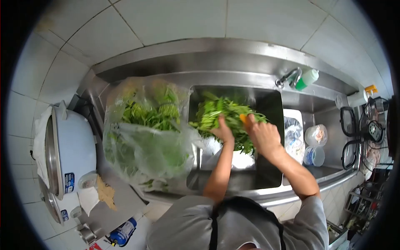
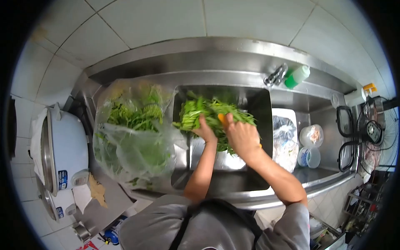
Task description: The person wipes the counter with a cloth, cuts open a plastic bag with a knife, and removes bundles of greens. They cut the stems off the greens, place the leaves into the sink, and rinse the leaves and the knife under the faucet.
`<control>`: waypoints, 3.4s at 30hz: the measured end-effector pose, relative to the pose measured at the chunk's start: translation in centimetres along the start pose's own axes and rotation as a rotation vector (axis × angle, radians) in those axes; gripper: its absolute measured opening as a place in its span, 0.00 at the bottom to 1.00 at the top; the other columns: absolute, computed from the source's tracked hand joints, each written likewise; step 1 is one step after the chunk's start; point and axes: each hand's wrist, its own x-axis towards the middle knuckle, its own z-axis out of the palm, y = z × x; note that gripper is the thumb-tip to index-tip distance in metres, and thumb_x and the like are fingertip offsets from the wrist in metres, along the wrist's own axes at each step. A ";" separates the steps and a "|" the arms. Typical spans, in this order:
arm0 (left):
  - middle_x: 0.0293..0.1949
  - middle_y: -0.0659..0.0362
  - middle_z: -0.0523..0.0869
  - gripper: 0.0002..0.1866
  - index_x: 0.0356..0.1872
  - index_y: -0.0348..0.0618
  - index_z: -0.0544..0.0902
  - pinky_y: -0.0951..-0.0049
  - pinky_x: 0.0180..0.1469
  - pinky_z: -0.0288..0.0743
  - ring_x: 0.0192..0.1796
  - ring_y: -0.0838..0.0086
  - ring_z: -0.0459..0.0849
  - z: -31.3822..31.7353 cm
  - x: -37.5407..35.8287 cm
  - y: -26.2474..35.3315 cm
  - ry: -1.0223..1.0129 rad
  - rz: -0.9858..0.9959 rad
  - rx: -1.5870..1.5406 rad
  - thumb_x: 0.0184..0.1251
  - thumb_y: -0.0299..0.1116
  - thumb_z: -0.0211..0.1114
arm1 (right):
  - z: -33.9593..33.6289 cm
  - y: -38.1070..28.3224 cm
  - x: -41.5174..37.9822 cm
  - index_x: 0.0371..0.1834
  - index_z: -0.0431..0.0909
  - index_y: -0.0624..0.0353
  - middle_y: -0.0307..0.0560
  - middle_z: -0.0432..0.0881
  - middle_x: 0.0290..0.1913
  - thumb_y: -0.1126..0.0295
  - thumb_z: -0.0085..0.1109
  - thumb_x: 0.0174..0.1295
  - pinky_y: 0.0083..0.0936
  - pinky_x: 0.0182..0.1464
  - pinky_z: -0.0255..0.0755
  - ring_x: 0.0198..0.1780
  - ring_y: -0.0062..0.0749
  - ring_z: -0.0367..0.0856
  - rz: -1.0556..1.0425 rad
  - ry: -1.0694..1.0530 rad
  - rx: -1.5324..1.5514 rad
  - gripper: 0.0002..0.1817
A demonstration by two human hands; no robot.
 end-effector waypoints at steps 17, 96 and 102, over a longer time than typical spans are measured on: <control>0.70 0.47 0.38 0.67 0.63 0.47 0.17 0.61 0.66 0.53 0.70 0.59 0.50 -4.8 15.8 -16.1 0.001 -0.926 0.547 0.47 0.55 0.69 | -0.3 6.3 -8.6 0.42 0.67 0.56 0.58 0.76 0.17 0.59 0.53 0.60 0.47 0.25 0.69 0.22 0.58 0.76 0.335 -0.152 0.341 0.15; 0.54 0.49 0.68 0.54 0.59 0.33 0.60 0.63 0.61 0.53 0.58 0.61 0.65 -11.4 15.1 24.5 -0.309 0.122 1.938 0.32 0.62 0.69 | -11.1 -11.3 10.6 0.52 0.69 0.53 0.47 0.82 0.34 0.48 0.46 0.61 0.35 0.37 0.76 0.38 0.42 0.82 -0.633 -0.061 -0.482 0.24; 0.55 0.45 0.63 0.49 0.56 0.34 0.61 0.54 0.60 0.53 0.59 0.55 0.62 -12.9 15.0 22.3 -0.320 0.125 1.838 0.36 0.59 0.68 | -14.5 -17.2 12.6 0.45 0.76 0.52 0.44 0.82 0.39 0.58 0.55 0.58 0.33 0.37 0.77 0.40 0.40 0.82 -0.538 -0.294 -0.450 0.15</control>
